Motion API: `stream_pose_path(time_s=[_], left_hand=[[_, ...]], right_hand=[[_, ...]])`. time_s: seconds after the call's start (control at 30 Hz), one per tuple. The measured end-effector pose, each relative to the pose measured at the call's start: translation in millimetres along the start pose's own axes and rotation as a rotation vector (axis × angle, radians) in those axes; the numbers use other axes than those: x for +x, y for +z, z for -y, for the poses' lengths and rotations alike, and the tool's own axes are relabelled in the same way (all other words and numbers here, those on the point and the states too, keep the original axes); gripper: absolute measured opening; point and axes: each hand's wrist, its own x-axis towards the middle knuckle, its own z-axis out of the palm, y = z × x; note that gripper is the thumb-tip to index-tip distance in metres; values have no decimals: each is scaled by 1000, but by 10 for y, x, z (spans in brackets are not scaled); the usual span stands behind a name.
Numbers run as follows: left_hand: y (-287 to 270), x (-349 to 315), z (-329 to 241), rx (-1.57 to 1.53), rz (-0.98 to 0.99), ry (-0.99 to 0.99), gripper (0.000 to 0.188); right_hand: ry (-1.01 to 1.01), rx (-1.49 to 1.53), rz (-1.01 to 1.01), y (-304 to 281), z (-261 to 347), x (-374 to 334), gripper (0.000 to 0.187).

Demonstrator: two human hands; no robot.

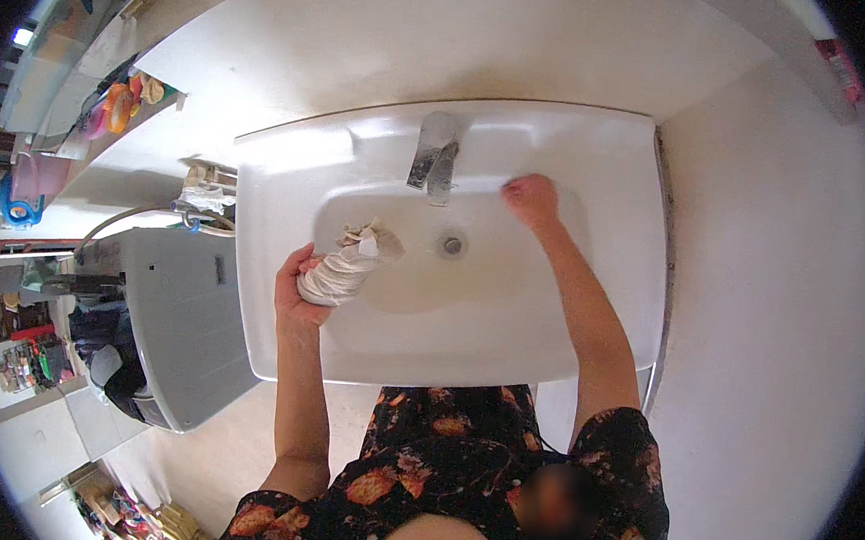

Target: The person washes a cloth in a sink by hand, scrubbing the fabric against itself under water and wringing it out.

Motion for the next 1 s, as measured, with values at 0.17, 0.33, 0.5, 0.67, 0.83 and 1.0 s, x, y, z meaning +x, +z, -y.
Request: stream_pose_path(time_s=[0.17,0.33,0.5,0.67,0.83,1.0], left_hand=[[101,-52,-2,53,-65,52,28],[50,-137,-109,-41,-38,49,27],[224,-350,-282,-61,-5,80,31],[91,-300,-470,41,107,104,23],[-16,-305,-364,-24,6,85,29],[76,-193,-124,-51,22,-43,30]], right_hand=[[-72,623,132,419,715,21,22],[70,1030,278,670,890,33,20],[48,1757,507,883,2123,11,27],[544,1835,680,1458,2183,-410,22],[611,1494,945,1394,1880,-1538,23],[979,1280,893,567,227,-1495,29]])
